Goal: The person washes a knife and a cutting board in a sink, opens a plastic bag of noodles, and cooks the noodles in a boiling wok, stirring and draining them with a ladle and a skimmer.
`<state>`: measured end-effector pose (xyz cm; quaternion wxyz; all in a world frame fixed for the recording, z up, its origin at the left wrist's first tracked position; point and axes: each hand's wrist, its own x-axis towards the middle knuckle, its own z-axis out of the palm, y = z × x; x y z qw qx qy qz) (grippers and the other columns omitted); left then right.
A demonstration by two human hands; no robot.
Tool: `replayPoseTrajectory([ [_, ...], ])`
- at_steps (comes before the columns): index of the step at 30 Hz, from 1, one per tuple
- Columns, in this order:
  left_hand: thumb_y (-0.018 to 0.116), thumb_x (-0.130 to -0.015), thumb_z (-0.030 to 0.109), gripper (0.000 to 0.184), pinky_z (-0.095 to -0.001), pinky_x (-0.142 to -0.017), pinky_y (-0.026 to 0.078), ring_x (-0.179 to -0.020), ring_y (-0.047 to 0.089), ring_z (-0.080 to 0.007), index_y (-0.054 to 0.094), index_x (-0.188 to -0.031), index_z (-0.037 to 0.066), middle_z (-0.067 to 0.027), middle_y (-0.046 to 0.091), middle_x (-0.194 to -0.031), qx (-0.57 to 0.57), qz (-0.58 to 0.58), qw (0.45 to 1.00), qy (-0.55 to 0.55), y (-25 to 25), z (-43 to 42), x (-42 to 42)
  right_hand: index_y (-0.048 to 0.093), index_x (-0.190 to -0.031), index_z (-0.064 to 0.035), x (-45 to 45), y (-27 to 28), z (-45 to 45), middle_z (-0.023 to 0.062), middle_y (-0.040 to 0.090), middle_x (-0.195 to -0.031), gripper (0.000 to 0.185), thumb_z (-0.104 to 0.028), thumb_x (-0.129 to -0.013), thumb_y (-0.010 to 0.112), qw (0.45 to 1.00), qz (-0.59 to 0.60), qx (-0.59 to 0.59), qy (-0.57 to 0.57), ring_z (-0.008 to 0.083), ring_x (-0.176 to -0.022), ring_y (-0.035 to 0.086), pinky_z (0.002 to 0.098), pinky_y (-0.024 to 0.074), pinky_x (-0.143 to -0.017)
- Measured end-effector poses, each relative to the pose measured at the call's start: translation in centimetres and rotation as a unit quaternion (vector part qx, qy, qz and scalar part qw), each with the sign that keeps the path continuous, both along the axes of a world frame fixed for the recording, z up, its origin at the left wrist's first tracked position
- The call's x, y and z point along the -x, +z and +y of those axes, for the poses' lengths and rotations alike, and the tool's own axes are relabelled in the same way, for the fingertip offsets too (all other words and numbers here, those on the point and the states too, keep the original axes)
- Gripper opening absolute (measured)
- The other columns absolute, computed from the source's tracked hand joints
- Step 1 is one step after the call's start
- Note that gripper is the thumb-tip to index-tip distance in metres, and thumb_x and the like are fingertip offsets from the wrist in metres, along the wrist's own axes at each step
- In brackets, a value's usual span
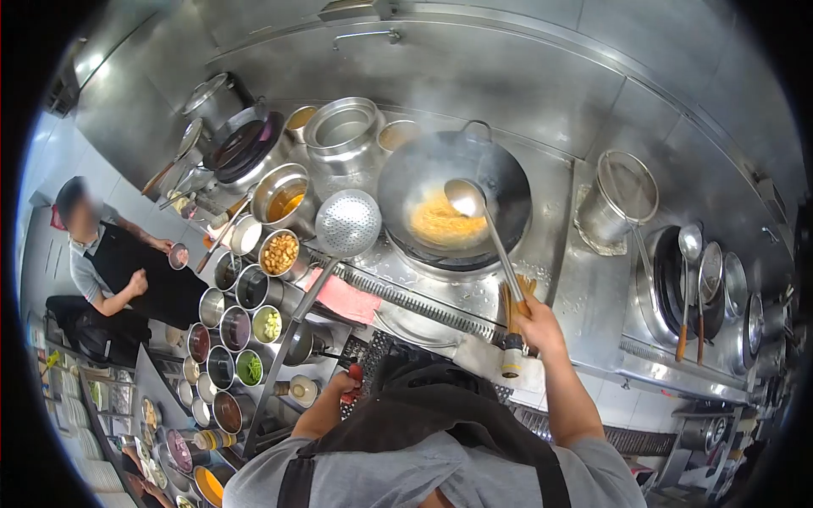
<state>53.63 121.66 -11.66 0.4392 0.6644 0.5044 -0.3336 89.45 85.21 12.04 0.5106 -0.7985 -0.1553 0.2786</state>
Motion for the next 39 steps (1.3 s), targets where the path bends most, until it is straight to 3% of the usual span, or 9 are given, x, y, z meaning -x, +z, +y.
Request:
replayPoseTrajectory([
  [2,0.075,-0.065,0.033,0.047,-0.0362,-0.069,0.052,-0.082,0.066,-0.0291,0.065,-0.097,0.001,-0.0158,0.067,-0.091,-0.05,-0.023,0.995,-0.082,-7.3,2.2,0.8,0.043,-0.125,0.0021,0.5,-1.0,2.4,0.022,0.063,-0.078,0.05,-0.012,-0.078,0.054,0.931,-0.272,0.238,0.044,0.0351,-0.071,0.063,0.0439,0.0504,-0.068],
  [3,0.075,-0.065,0.033,0.047,-0.0359,-0.067,0.052,-0.079,0.066,-0.0291,0.065,-0.097,0.001,-0.016,0.067,-0.088,-0.078,-0.033,0.989,-0.121,-9.9,3.0,0.9,0.043,-0.126,-0.0001,0.6,-2.4,3.7,0.0242,0.062,-0.082,0.05,-0.013,-0.079,0.052,0.936,-0.262,0.23,0.04,0.0389,-0.076,0.061,0.0465,0.0486,-0.072],
  [9,0.076,-0.062,0.031,0.052,-0.0359,-0.068,0.053,-0.082,0.066,-0.0285,0.062,-0.101,0.0,-0.019,0.066,-0.092,-0.128,-0.09,0.974,-0.166,-1.9,0.1,-4.7,0.045,-0.129,-0.0034,1.7,-2.9,4.0,0.0285,0.06,-0.098,0.058,-0.019,-0.075,0.058,0.981,-0.165,0.099,-0.005,0.0422,-0.094,0.058,0.0418,0.0453,-0.086],
  [12,0.076,-0.063,0.027,0.053,-0.0386,-0.067,0.053,-0.077,0.066,-0.0278,0.06,-0.105,-0.001,-0.0163,0.067,-0.089,-0.124,-0.111,0.973,-0.161,-5.0,0.8,-4.7,0.046,-0.128,-0.0031,1.2,0.1,1.7,0.0285,0.06,-0.097,0.056,-0.019,-0.075,0.058,0.975,-0.159,0.157,-0.006,0.0421,-0.094,0.058,0.0427,0.0455,-0.085],
  [14,0.075,-0.057,0.037,0.059,-0.038,-0.077,0.052,-0.09,0.065,-0.0296,0.063,-0.104,0.003,-0.0179,0.066,-0.097,-0.014,-0.143,0.989,-0.03,-9.3,1.9,-3.0,0.047,-0.127,-0.0032,-0.1,0.5,1.5,0.0279,0.06,-0.096,0.055,-0.017,-0.075,0.058,0.963,-0.183,0.198,0.004,0.0417,-0.092,0.059,0.0443,0.0458,-0.084],
  [17,0.074,-0.061,0.034,0.05,-0.0372,-0.076,0.052,-0.089,0.065,-0.0287,0.065,-0.098,0.002,-0.0174,0.066,-0.096,-0.01,-0.122,0.992,-0.022,-7.7,0.3,-0.5,0.045,-0.125,-0.0054,-2.8,0.9,2.3,0.0272,0.061,-0.092,0.048,-0.014,-0.078,0.053,0.94,-0.28,0.191,-0.026,0.0433,-0.088,0.058,0.0515,0.0448,-0.08],
  [25,0.075,-0.063,0.033,0.047,-0.0369,-0.077,0.051,-0.089,0.065,-0.0288,0.066,-0.097,0.002,-0.0178,0.066,-0.096,-0.069,0.042,0.994,-0.078,-1.1,-1.9,3.4,0.046,-0.127,-0.0037,-8.3,0.7,5.9,0.0259,0.061,-0.095,0.054,-0.012,-0.075,0.058,0.925,-0.296,0.228,-0.063,0.0408,-0.091,0.059,0.0482,0.046,-0.082],
  [33,0.075,-0.064,0.033,0.046,-0.0368,-0.077,0.051,-0.089,0.065,-0.0289,0.066,-0.097,0.002,-0.018,0.066,-0.097,-0.115,0.041,0.988,-0.095,1.0,-2.6,2.4,0.045,-0.13,-0.01,-6.4,-0.3,5.3,0.0231,0.061,-0.101,0.056,-0.014,-0.075,0.058,0.946,-0.265,0.186,-0.004,0.0407,-0.096,0.057,0.0467,0.0444,-0.087],
  [39,0.075,-0.064,0.035,0.051,-0.0362,-0.08,0.05,-0.091,0.064,-0.0289,0.065,-0.101,0.002,-0.0186,0.066,-0.099,-0.082,0.004,0.994,-0.077,-0.2,-1.5,-0.3,0.044,-0.129,-0.0041,-7.9,2.1,6.4,0.0254,0.062,-0.094,0.052,-0.015,-0.079,0.055,0.936,-0.269,0.22,-0.051,0.0429,-0.089,0.059,0.0487,0.0456,-0.082],
])
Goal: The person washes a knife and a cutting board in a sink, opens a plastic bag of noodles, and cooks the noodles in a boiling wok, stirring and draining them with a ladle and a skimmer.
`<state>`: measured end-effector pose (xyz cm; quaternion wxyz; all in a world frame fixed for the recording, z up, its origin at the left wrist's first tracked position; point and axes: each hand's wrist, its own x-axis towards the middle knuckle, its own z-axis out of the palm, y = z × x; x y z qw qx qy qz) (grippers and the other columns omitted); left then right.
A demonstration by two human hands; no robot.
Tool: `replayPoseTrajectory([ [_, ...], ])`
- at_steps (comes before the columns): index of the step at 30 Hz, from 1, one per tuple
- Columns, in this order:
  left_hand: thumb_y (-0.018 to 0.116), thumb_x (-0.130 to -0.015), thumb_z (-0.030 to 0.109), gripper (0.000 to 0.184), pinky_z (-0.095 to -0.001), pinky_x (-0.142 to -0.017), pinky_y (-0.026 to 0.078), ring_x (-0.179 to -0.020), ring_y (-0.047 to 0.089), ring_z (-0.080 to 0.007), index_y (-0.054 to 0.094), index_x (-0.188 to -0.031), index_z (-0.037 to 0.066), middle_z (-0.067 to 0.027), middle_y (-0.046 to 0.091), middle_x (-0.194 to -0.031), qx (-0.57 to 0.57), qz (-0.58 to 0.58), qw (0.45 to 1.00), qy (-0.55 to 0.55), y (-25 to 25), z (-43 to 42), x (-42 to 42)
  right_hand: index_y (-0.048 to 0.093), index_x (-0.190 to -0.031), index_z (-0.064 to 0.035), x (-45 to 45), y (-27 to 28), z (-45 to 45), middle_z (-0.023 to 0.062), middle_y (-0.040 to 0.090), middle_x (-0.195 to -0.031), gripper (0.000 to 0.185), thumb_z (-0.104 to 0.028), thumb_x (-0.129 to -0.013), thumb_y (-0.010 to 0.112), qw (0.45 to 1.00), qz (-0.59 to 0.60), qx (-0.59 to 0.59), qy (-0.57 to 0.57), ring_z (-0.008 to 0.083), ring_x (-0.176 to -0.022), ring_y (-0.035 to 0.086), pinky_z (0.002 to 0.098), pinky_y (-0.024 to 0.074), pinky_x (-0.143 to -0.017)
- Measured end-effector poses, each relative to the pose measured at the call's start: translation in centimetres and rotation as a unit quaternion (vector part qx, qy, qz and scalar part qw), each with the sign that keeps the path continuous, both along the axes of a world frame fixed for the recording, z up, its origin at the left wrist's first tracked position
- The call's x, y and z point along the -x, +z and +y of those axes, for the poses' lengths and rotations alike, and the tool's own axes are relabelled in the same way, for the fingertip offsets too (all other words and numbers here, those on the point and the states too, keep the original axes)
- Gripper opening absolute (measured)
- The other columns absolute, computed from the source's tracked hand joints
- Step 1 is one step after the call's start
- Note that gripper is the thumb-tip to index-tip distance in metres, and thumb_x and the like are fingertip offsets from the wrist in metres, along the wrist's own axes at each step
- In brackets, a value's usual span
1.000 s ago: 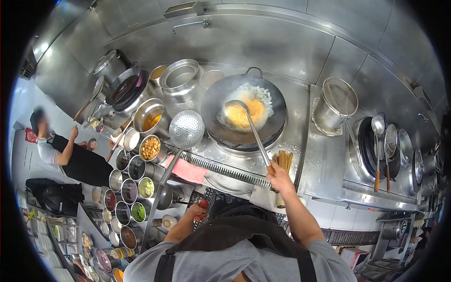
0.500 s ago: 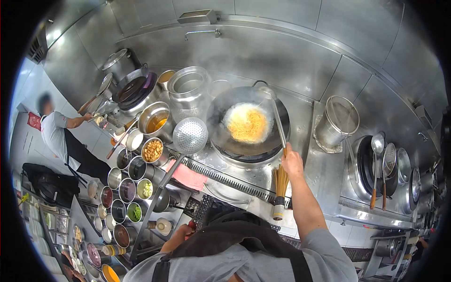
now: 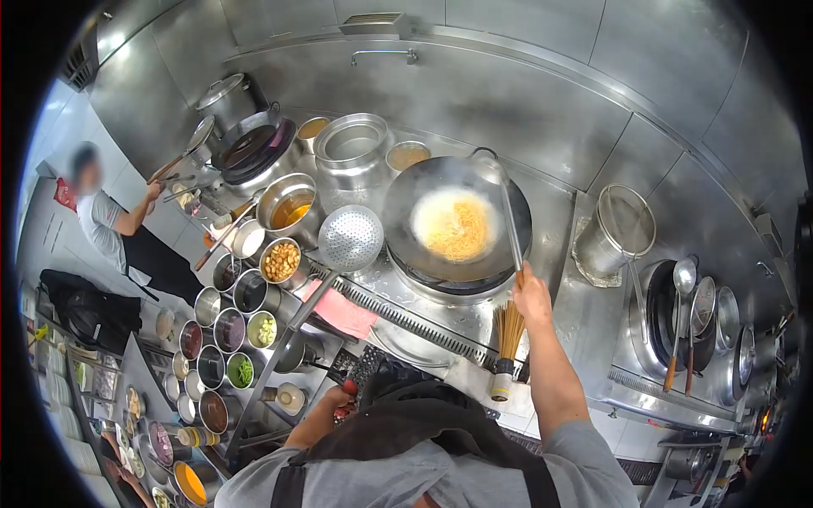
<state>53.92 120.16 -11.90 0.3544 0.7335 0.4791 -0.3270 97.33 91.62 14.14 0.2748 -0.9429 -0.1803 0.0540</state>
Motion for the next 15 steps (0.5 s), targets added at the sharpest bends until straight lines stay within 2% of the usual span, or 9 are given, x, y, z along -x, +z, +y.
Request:
replayPoseTrajectory([
  [4,0.074,-0.066,0.031,0.047,-0.0369,-0.072,0.053,-0.083,0.066,-0.0279,0.064,-0.102,0.002,-0.0161,0.067,-0.092,0.003,-0.019,1.0,0.001,-2.9,0.7,0.4,0.043,-0.13,-0.0028,0.7,-4.8,-0.7,0.0206,0.066,-0.083,0.054,-0.01,-0.078,0.057,0.994,-0.1,-0.043,0.032,0.0369,-0.069,0.064,0.0442,0.0508,-0.065],
  [5,0.074,-0.067,0.028,0.044,-0.037,-0.066,0.053,-0.076,0.066,-0.0266,0.063,-0.101,0.002,-0.0146,0.067,-0.087,0.088,-0.054,0.992,0.068,-1.0,0.4,-0.1,0.044,-0.129,-0.0017,1.5,-5.2,-0.3,0.0163,0.064,-0.077,0.055,-0.009,-0.077,0.058,0.984,0.09,-0.153,0.003,0.0303,-0.059,0.061,0.0397,0.0488,-0.056],
  [6,0.074,-0.067,0.025,0.042,-0.0371,-0.06,0.054,-0.07,0.067,-0.0254,0.063,-0.101,0.002,-0.0132,0.067,-0.083,0.17,-0.087,0.972,0.135,1.1,0.2,-0.8,0.044,-0.129,-0.0005,2.4,-5.5,0.0,0.0121,0.062,-0.072,0.056,-0.007,-0.076,0.058,0.926,0.276,-0.257,-0.03,0.0238,-0.049,0.058,0.0352,0.0469,-0.046],
  [7,0.074,-0.067,0.025,0.042,-0.0371,-0.06,0.054,-0.07,0.067,-0.0254,0.063,-0.101,0.002,-0.0132,0.067,-0.083,0.174,-0.084,0.972,0.134,1.2,0.4,-1.1,0.044,-0.129,-0.0005,3.2,-4.9,-0.1,0.0121,0.062,-0.072,0.056,-0.007,-0.076,0.058,0.926,0.278,-0.254,-0.033,0.0238,-0.049,0.058,0.0352,0.0469,-0.046],
  [9,0.072,-0.069,0.017,0.034,-0.0358,-0.051,0.053,-0.06,0.065,-0.0217,0.062,-0.098,0.003,-0.0103,0.066,-0.075,0.16,-0.154,0.971,0.088,2.3,1.1,-2.1,0.044,-0.129,0.0015,4.4,-3.2,-0.3,0.0068,0.057,-0.066,0.058,-0.006,-0.074,0.06,0.852,0.383,-0.356,-0.028,0.0146,-0.043,0.05,0.0282,0.039,-0.039],
  [11,0.071,-0.071,0.013,0.03,-0.0357,-0.05,0.052,-0.06,0.065,-0.021,0.061,-0.097,0.002,-0.0105,0.065,-0.073,0.149,-0.156,0.974,0.074,3.7,2.1,-3.1,0.043,-0.129,0.0019,4.1,-4.8,-2.2,0.0075,0.057,-0.067,0.058,-0.006,-0.074,0.06,0.83,0.414,-0.373,-0.011,0.016,-0.042,0.05,0.0294,0.0379,-0.038],
  [13,0.071,-0.072,0.012,0.03,-0.0359,-0.049,0.052,-0.059,0.064,-0.0209,0.059,-0.098,0.002,-0.0096,0.065,-0.073,0.187,-0.208,0.952,0.127,3.1,3.3,-3.9,0.043,-0.128,0.003,4.3,-5.0,-3.8,0.008,0.058,-0.071,0.057,-0.006,-0.075,0.059,0.868,0.365,-0.336,0.031,0.0148,-0.046,0.052,0.027,0.0405,-0.041],
  [14,0.071,-0.074,0.008,0.036,-0.0381,-0.048,0.049,-0.06,0.062,-0.0225,0.058,-0.106,0.0,-0.0113,0.064,-0.076,0.177,-0.202,0.943,0.196,3.5,3.1,-4.4,0.044,-0.126,0.0033,4.3,-6.6,-3.8,0.0153,0.063,-0.083,0.054,-0.009,-0.076,0.059,0.926,0.254,-0.279,0.027,0.0247,-0.062,0.062,0.0326,0.0491,-0.056],
  [15,0.071,-0.074,0.008,0.036,-0.0381,-0.048,0.049,-0.06,0.062,-0.0225,0.058,-0.106,0.0,-0.0113,0.064,-0.076,0.18,-0.2,0.943,0.197,4.2,2.9,-4.9,0.044,-0.126,0.0033,5.1,-4.9,-3.2,0.0153,0.063,-0.083,0.054,-0.009,-0.076,0.059,0.926,0.255,-0.276,0.025,0.0247,-0.062,0.062,0.0326,0.0491,-0.056],
])
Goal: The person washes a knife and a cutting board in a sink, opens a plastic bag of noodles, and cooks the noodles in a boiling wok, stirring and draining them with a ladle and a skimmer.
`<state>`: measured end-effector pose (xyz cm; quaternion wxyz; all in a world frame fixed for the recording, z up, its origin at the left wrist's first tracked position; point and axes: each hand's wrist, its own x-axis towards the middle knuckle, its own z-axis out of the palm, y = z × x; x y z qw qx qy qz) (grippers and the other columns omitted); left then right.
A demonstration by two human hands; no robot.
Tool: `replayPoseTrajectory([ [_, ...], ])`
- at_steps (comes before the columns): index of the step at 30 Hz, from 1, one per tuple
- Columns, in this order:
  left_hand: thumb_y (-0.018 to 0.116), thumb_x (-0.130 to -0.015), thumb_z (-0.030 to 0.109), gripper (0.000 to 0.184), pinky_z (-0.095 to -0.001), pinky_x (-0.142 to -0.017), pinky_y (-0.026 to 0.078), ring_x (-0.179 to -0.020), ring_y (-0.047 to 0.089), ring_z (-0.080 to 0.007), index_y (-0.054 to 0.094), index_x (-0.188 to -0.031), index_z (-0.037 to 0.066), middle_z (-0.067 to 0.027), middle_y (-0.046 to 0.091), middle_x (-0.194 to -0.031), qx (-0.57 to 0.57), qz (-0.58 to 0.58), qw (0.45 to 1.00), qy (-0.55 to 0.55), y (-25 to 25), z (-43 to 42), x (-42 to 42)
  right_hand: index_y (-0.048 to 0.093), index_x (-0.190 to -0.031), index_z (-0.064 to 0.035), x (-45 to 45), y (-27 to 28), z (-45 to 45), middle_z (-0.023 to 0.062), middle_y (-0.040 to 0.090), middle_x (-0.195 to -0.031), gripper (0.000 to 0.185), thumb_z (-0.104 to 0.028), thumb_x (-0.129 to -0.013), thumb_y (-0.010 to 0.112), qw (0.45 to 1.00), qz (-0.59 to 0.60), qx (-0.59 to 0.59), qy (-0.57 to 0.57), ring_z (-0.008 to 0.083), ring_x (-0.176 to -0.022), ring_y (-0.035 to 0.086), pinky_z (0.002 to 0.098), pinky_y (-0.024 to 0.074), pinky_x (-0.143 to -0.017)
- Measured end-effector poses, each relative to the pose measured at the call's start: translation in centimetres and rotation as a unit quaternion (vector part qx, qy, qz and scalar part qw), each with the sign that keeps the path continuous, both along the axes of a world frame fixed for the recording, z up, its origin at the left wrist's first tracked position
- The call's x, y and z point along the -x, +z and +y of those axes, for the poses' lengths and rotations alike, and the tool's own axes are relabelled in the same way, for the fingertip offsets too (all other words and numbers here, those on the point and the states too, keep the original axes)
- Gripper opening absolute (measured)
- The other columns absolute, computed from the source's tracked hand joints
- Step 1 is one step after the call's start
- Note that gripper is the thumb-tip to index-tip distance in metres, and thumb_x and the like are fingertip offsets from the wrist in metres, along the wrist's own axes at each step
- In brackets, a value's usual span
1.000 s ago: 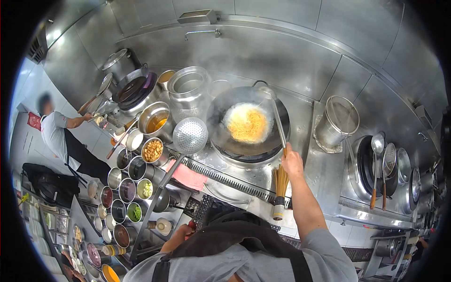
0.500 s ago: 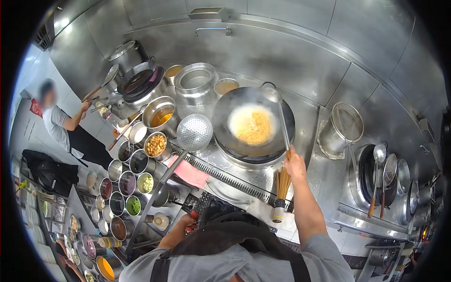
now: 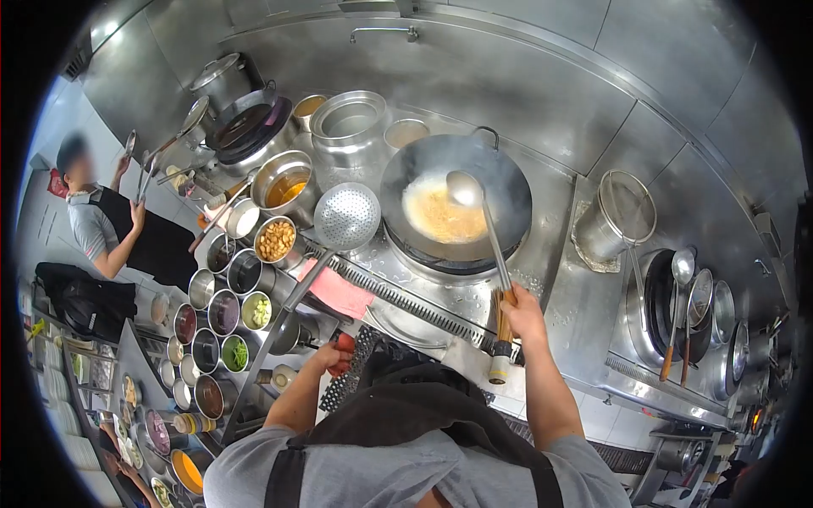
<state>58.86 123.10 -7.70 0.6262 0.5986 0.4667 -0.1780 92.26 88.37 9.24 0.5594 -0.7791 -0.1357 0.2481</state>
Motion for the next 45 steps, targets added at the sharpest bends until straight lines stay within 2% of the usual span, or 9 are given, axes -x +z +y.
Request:
replayPoseTrajectory([
  [2,0.072,-0.074,0.008,0.032,-0.0373,-0.046,0.047,-0.057,0.06,-0.0213,0.058,-0.101,0.0,-0.0101,0.062,-0.072,0.008,0.028,0.999,0.018,0.8,-0.1,-0.8,0.045,-0.127,0.0006,1.0,3.2,1.9,0.0233,0.063,-0.097,0.054,-0.012,-0.076,0.058,0.921,-0.256,0.29,0.033,0.0359,-0.087,0.062,0.0402,0.049,-0.077],
  [3,0.071,-0.074,0.006,0.03,-0.0353,-0.042,0.044,-0.051,0.056,-0.0181,0.056,-0.1,0.001,-0.0074,0.059,-0.067,0.021,0.04,0.999,0.001,0.4,0.0,-1.2,0.045,-0.128,-0.0038,0.7,3.6,2.4,0.026,0.059,-0.104,0.055,-0.014,-0.076,0.058,0.941,-0.197,0.273,0.025,0.0414,-0.1,0.055,0.0457,0.0427,-0.088],
  [7,0.07,-0.074,0.008,0.034,-0.0321,-0.052,0.051,-0.059,0.061,-0.0189,0.055,-0.104,0.001,-0.0085,0.062,-0.08,0.161,-0.035,0.986,0.032,5.4,-1.7,-2.3,0.045,-0.129,-0.0051,1.2,2.0,0.2,0.0259,0.06,-0.1,0.055,-0.015,-0.076,0.058,0.957,-0.239,0.163,0.022,0.0416,-0.096,0.057,0.0464,0.0436,-0.086],
  [16,0.06,-0.085,0.021,0.028,-0.0245,-0.049,0.043,-0.057,0.051,-0.011,0.051,-0.106,0.005,-0.0003,0.053,-0.071,0.132,-0.323,0.928,0.129,14.4,-1.2,-13.5,0.047,-0.125,-0.008,10.6,-0.7,-7.9,0.0261,0.06,-0.082,0.046,-0.008,-0.08,0.056,0.934,-0.284,0.216,-0.007,0.0426,-0.073,0.06,0.0497,0.0473,-0.065],
  [20,0.056,-0.089,0.028,0.026,-0.0277,-0.048,0.044,-0.058,0.053,-0.0129,0.053,-0.101,0.005,-0.0025,0.055,-0.074,0.119,-0.304,0.927,0.186,16.2,-1.3,-20.3,0.04,-0.132,-0.0065,13.4,-3.7,-9.9,0.0254,0.058,-0.101,0.053,0.0,-0.08,0.052,0.933,-0.223,0.283,-0.021,0.0421,-0.087,0.058,0.0477,0.0469,-0.071],
  [26,0.047,-0.092,0.042,0.037,-0.0373,-0.058,0.052,-0.065,0.061,-0.0217,0.056,-0.096,0.007,-0.0077,0.062,-0.08,0.131,-0.181,0.968,0.111,15.4,-1.6,-27.3,0.037,-0.133,-0.0113,14.5,-4.2,-11.2,0.0235,0.059,-0.097,0.056,-0.003,-0.079,0.052,0.935,-0.222,0.274,-0.02,0.0404,-0.082,0.06,0.0495,0.0467,-0.068],
  [40,0.054,-0.077,0.001,0.007,-0.0405,-0.045,0.047,-0.05,0.054,-0.0241,0.051,-0.073,0.007,-0.0088,0.054,-0.065,0.18,-0.229,0.948,0.128,11.9,-1.7,-29.1,0.031,-0.138,-0.0116,15.4,-5.4,-11.0,0.0236,0.059,-0.091,0.063,-0.005,-0.079,0.052,0.935,-0.203,0.292,0.009,0.0414,-0.077,0.06,0.0502,0.0467,-0.069],
  [42,0.051,-0.078,0.002,0.007,-0.0314,-0.033,0.027,-0.045,0.045,-0.0201,0.048,-0.077,0.008,-0.0071,0.048,-0.059,0.181,-0.24,0.938,0.171,12.2,-2.6,-29.2,0.033,-0.137,-0.0107,15.2,-4.7,-11.0,0.0234,0.06,-0.09,0.064,-0.003,-0.077,0.053,0.935,-0.205,0.289,0.007,0.0408,-0.078,0.06,0.0484,0.0473,-0.069],
  [45,0.05,-0.077,0.002,0.009,-0.0302,-0.033,0.026,-0.043,0.042,-0.0194,0.047,-0.074,0.009,-0.0066,0.046,-0.058,0.201,-0.241,0.932,0.182,12.7,-4.1,-28.8,0.035,-0.137,-0.0096,15.0,-4.0,-11.8,0.0227,0.06,-0.088,0.065,-0.001,-0.075,0.055,0.93,-0.218,0.295,-0.001,0.0395,-0.078,0.06,0.0462,0.048,-0.068],
])
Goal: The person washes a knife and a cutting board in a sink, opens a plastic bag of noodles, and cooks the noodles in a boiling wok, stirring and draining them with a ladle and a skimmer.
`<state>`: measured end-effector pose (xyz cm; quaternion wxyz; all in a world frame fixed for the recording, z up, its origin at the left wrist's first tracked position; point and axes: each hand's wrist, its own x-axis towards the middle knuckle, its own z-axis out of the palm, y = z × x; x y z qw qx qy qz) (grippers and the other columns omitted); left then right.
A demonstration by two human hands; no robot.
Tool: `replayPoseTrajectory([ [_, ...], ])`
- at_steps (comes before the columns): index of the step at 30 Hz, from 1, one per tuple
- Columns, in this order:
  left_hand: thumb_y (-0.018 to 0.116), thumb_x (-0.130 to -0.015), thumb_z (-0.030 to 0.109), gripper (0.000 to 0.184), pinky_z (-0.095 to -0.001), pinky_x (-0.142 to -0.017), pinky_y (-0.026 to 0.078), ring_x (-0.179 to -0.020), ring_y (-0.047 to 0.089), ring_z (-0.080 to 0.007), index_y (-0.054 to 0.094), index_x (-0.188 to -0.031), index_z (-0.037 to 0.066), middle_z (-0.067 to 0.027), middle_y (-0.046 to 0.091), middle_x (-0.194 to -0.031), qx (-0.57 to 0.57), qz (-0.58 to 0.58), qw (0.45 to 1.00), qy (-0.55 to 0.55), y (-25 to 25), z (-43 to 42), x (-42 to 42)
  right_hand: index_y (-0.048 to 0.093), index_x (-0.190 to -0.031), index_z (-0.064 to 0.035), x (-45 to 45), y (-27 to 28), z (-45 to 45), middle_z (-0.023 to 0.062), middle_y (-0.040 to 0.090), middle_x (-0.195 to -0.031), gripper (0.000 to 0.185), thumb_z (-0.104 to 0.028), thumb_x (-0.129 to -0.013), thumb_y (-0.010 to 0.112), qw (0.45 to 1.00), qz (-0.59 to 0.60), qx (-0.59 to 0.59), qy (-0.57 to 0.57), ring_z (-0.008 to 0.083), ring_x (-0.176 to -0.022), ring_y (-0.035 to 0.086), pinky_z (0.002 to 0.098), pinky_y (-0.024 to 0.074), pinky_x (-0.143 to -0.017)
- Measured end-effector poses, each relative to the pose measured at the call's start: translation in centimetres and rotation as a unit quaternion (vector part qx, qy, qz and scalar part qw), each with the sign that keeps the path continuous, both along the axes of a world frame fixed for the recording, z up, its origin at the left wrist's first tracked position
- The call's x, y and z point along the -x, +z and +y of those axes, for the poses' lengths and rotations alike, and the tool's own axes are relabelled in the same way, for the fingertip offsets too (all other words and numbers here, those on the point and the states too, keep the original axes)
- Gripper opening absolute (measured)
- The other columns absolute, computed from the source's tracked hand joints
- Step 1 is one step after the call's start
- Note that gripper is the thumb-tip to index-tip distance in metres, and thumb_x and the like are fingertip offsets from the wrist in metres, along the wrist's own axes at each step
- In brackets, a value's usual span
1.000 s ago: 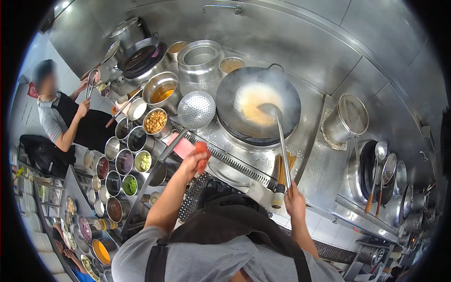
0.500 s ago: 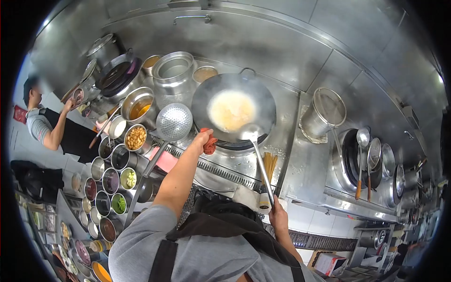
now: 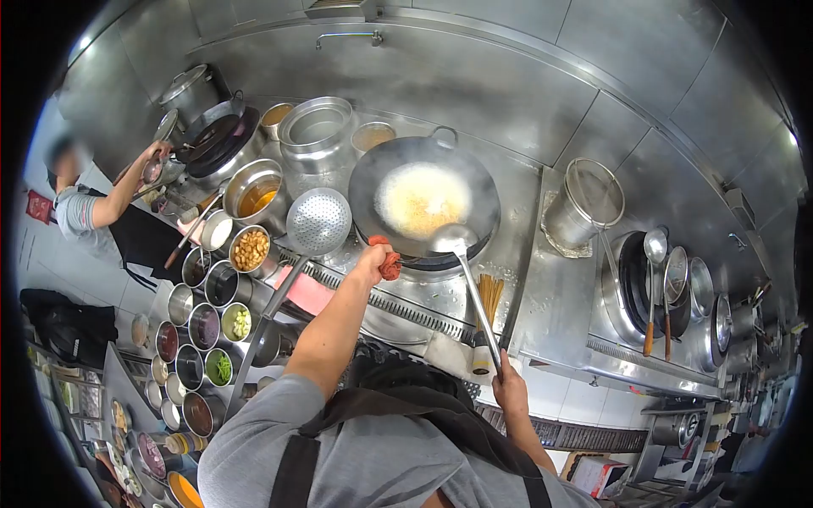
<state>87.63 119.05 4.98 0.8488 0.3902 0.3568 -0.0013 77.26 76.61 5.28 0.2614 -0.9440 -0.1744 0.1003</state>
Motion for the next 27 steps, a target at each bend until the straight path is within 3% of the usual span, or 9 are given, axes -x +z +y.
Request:
replayPoseTrajectory([
  [6,0.046,-0.078,0.0,0.014,-0.0299,-0.034,0.02,-0.041,0.035,-0.0175,0.043,-0.07,0.011,-0.005,0.04,-0.054,0.007,-0.025,1.0,0.018,0.6,-0.9,0.4,0.037,-0.136,-0.0084,0.9,0.7,0.0,0.0211,0.06,-0.083,0.065,0.0,-0.074,0.057,1.0,-0.021,-0.007,0.004,0.0381,-0.074,0.061,0.0451,0.0479,-0.066],
  [7,0.046,-0.078,-0.001,0.016,-0.0301,-0.034,0.019,-0.041,0.033,-0.0171,0.041,-0.069,0.011,-0.0048,0.038,-0.053,0.011,-0.023,1.0,0.017,1.5,-0.9,0.7,0.034,-0.136,-0.0093,1.1,0.4,0.0,0.022,0.059,-0.083,0.063,-0.005,-0.076,0.055,0.999,-0.044,-0.02,0.025,0.0405,-0.072,0.06,0.0492,0.0478,-0.065],
  [12,0.047,-0.077,-0.001,0.015,-0.0322,-0.034,0.022,-0.041,0.037,-0.0183,0.043,-0.07,0.011,-0.0058,0.041,-0.054,-0.005,-0.005,0.999,0.041,1.1,-0.5,0.5,0.039,-0.134,-0.0059,2.1,1.7,1.1,0.0215,0.059,-0.082,0.062,0.0,-0.075,0.056,0.999,-0.038,-0.032,0.009,0.0388,-0.074,0.06,0.0446,0.0476,-0.066],
  [14,0.051,-0.076,0.003,0.004,-0.0396,-0.043,0.044,-0.05,0.053,-0.0241,0.051,-0.073,0.007,-0.0086,0.053,-0.064,-0.03,-0.041,0.999,0.014,0.3,-0.1,0.7,0.039,-0.134,-0.0047,1.8,1.6,1.3,0.0213,0.059,-0.079,0.06,0.0,-0.076,0.056,0.998,-0.051,-0.043,0.023,0.0381,-0.072,0.059,0.044,0.0475,-0.066],
  [17,0.052,-0.076,0.004,0.002,-0.0398,-0.043,0.044,-0.048,0.053,-0.0241,0.051,-0.075,0.006,-0.0089,0.053,-0.063,-0.042,-0.025,0.999,0.021,-0.4,0.0,0.4,0.041,-0.131,-0.0024,0.1,1.5,2.6,0.0176,0.058,-0.071,0.055,-0.002,-0.078,0.056,0.988,-0.07,-0.131,0.03,0.0283,-0.059,0.059,0.0381,0.0477,-0.055],
  [19,0.052,-0.076,0.004,0.002,-0.0396,-0.042,0.043,-0.049,0.053,-0.0243,0.052,-0.074,0.005,-0.0093,0.053,-0.063,-0.037,-0.016,0.999,0.029,-0.5,-0.1,0.3,0.043,-0.128,0.0007,-1.6,3.5,5.1,0.0124,0.057,-0.068,0.05,-0.004,-0.08,0.056,0.975,0.109,-0.187,-0.057,0.0171,-0.047,0.053,0.0299,0.043,-0.043],
  [20,0.053,-0.075,0.004,0.002,-0.0394,-0.041,0.041,-0.049,0.053,-0.0244,0.053,-0.073,0.005,-0.0098,0.054,-0.063,-0.037,-0.008,0.999,0.031,-0.4,-0.1,0.3,0.043,-0.128,0.0007,-2.6,4.4,6.4,0.0124,0.057,-0.068,0.05,-0.004,-0.08,0.056,0.976,0.11,-0.183,-0.048,0.0171,-0.047,0.053,0.0299,0.043,-0.043],
  [22,0.053,-0.076,0.005,0.002,-0.0393,-0.043,0.044,-0.05,0.054,-0.0249,0.055,-0.075,0.003,-0.0103,0.055,-0.064,-0.07,-0.016,0.997,0.04,-0.3,-0.3,0.3,0.044,-0.124,0.0041,-4.6,5.9,9.3,0.0082,0.056,-0.066,0.048,-0.004,-0.079,0.057,0.903,0.203,-0.365,-0.099,0.0122,-0.041,0.048,0.0257,0.0382,-0.036],
  [27,0.054,-0.076,0.005,0.004,-0.039,-0.04,0.044,-0.048,0.055,-0.0238,0.054,-0.078,0.002,-0.0094,0.055,-0.064,-0.047,-0.02,0.998,0.04,-1.0,0.1,0.0,0.049,-0.104,0.0045,-8.8,6.7,12.0,0.0072,0.053,-0.063,0.03,-0.001,-0.076,0.058,0.84,0.301,-0.44,-0.097,0.0139,-0.042,0.049,0.0268,0.0393,-0.035],
])
